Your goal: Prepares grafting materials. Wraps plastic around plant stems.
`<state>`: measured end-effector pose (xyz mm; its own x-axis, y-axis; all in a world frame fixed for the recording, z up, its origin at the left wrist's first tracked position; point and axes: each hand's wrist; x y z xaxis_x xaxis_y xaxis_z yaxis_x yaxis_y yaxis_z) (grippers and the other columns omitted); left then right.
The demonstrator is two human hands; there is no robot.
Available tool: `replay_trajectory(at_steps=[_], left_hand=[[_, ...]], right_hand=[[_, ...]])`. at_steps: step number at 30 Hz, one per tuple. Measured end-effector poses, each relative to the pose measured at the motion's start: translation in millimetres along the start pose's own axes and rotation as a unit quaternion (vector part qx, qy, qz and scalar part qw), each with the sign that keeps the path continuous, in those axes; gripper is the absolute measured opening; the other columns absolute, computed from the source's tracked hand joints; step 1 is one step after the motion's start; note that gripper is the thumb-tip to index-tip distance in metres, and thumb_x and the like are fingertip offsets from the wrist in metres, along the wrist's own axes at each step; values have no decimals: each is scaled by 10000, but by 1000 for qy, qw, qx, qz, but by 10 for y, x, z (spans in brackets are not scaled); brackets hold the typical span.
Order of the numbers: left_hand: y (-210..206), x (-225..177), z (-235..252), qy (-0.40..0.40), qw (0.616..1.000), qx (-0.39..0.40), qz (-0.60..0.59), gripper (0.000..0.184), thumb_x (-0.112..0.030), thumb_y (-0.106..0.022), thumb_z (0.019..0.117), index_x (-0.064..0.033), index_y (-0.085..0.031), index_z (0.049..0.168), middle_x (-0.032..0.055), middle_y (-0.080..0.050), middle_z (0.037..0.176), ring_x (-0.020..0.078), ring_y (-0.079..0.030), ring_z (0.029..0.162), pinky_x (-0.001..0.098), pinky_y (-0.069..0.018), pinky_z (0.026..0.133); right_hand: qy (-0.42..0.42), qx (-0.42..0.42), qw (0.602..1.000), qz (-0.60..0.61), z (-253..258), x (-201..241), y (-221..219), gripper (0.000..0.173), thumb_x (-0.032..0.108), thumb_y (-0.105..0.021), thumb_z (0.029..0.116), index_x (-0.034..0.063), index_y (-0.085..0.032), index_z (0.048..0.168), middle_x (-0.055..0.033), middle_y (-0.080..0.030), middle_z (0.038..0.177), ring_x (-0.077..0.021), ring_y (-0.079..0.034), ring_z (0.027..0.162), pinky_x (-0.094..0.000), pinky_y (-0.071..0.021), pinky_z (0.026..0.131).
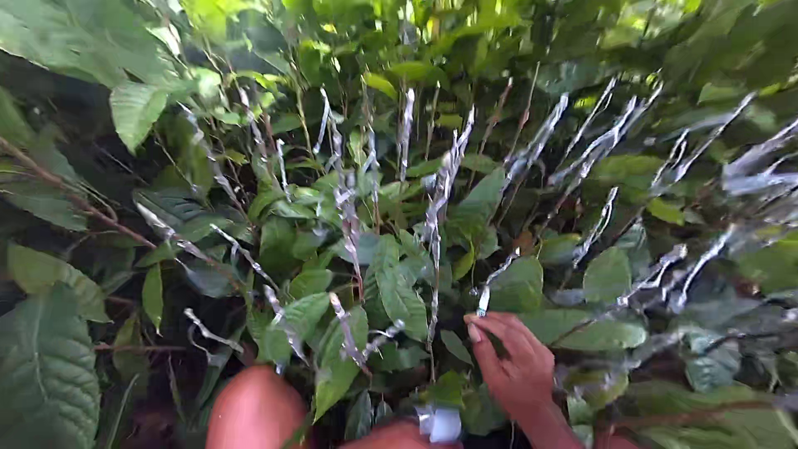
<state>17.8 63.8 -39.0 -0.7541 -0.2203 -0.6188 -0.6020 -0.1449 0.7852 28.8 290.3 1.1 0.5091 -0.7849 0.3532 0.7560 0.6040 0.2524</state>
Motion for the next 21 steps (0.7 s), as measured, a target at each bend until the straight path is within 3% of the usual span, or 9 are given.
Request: replay_trajectory(at_steps=[2, 5, 8, 11, 17, 21], left_hand=[[-72, 41, 16, -29, 997, -50, 50, 386, -362, -679, 978, -182, -690, 1320, 76, -688, 1317, 270, -682, 1166, 532, -565, 965], [21, 97, -81, 4, 995, -93, 32, 387, -362, -649, 996, -144, -680, 1314, 83, -687, 1306, 222, -678, 1171, 471, -572, 974], [215, 213, -170, 19, 989, -141, -31, 378, -345, -612, 1022, -90, -686, 1292, 41, -749, 1152, 107, -713, 1053, 354, -590, 946], [239, 243, -230, 1, 981, -162, -105, 406, -376, -594, 1033, -69, -683, 1283, 16, -760, 1097, 54, -715, 998, 290, -600, 905], [253, 355, -246, -47, 952, -109, -283, 545, -442, -522, 1057, 2, -614, 1360, 96, -690, 1303, 164, -644, 1231, 368, -531, 1070], [212, 342, -215, -72, 927, -65, -361, 609, -515, -525, 1034, -26, -595, 1391, 88, -688, 1309, 166, -645, 1225, 360, -532, 1058]], right_hand=[[-17, 2, 1000, 7, 48, -28, 56, 225, 206, -594, 1029, 24, -726, 1045, -102, -728, 958, -110, -691, 929, -254, -582, 849], [-59, 46, 995, 64, -55, 27, 198, 188, 107, -597, 1003, -34, -706, 1065, -110, -711, 996, -112, -681, 923, -279, -593, 834], [-77, 61, 989, 109, -75, 35, 282, 171, 97, -594, 1001, -16, -701, 1071, -78, -696, 1002, -96, -667, 899, -275, -597, 794], [-84, 65, 988, 113, -182, -8, 328, 158, 120, -604, 1011, 19, -713, 1066, -55, -698, 999, -69, -670, 873, -248, -605, 763], [-103, 97, 985, 99, -307, 17, 353, 151, 97, -608, 1004, 7, -707, 1074, -52, -691, 1020, -69, -665, 882, -246, -603, 773], [-120, 96, 985, 72, -370, 17, 310, 158, 126, -612, 1012, 14, -710, 1067, -59, -693, 1006, -73, -672, 866, -252, -608, 763]])
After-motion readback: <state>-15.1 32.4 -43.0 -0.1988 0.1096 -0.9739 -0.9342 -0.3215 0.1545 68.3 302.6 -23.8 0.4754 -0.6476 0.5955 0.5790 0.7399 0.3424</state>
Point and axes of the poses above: each hand's wrist, its own z-axis towards the middle knuckle, its own y-axis out of the back of the hand, x = y × z
